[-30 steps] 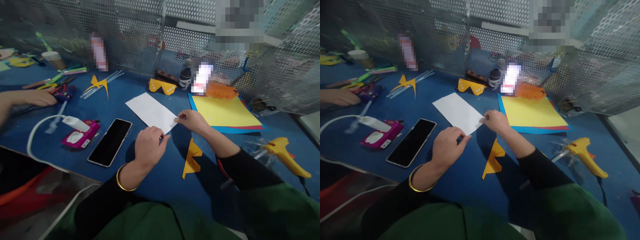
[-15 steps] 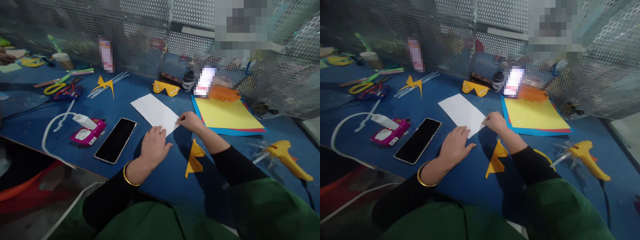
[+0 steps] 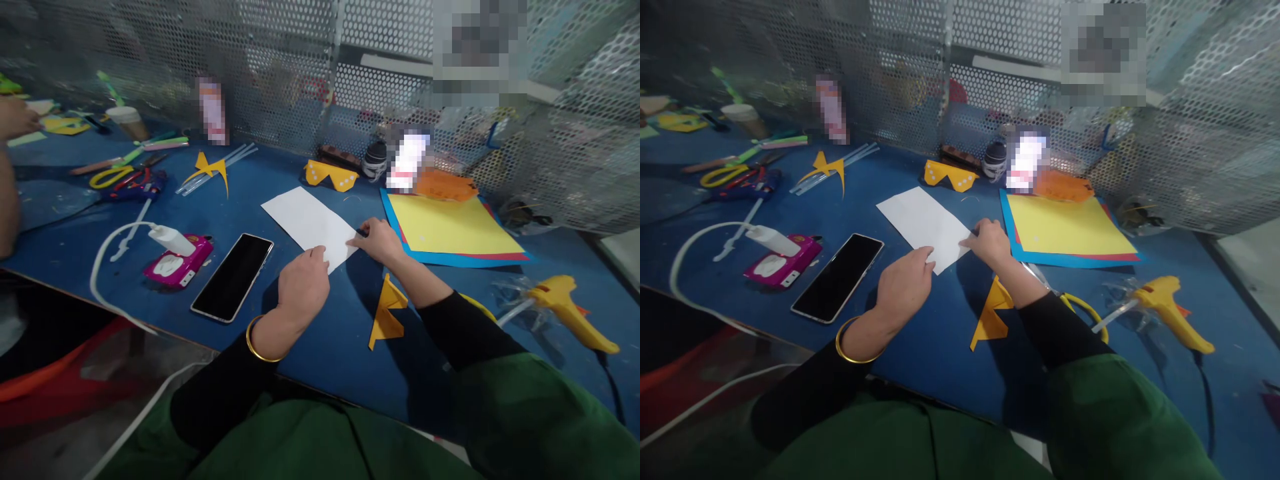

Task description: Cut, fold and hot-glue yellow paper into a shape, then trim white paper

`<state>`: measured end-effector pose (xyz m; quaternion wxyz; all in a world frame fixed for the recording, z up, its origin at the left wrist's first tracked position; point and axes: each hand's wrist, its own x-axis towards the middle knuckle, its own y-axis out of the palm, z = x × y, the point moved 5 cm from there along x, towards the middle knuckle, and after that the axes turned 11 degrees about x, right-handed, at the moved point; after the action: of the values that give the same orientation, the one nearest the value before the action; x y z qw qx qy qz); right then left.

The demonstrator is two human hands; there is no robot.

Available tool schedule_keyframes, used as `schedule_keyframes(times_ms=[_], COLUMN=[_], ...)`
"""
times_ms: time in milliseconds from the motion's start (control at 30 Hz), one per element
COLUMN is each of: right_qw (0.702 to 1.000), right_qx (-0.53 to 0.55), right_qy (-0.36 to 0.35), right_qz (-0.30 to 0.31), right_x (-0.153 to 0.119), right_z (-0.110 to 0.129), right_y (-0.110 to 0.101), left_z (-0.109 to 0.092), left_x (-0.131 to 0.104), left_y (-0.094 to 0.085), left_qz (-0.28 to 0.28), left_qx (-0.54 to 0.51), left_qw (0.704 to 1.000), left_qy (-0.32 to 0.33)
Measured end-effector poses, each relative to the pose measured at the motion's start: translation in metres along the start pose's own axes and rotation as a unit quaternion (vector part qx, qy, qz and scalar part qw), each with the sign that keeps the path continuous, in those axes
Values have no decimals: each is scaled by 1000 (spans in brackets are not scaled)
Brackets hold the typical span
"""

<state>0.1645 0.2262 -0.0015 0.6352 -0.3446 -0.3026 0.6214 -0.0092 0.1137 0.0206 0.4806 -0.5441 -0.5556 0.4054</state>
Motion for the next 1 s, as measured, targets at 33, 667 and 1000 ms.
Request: schedule_keyframes(times_ms=[33,667,1000], right_qw=[1000,1000,982], right_qx=[0,16,182], right_qy=[2,19,59], right_qz=[4,0,-7], right_x=[0,8,17], right_z=[0,11,1], right_y=[0,5,7], left_z=[-1,-9,-10], left_x=[0,-7,-7], left_y=[0,1,1], left_qz=[-4,7,7], left_qx=[1,39,41], left_qw=[1000,997,996], left_qy=[4,73,77])
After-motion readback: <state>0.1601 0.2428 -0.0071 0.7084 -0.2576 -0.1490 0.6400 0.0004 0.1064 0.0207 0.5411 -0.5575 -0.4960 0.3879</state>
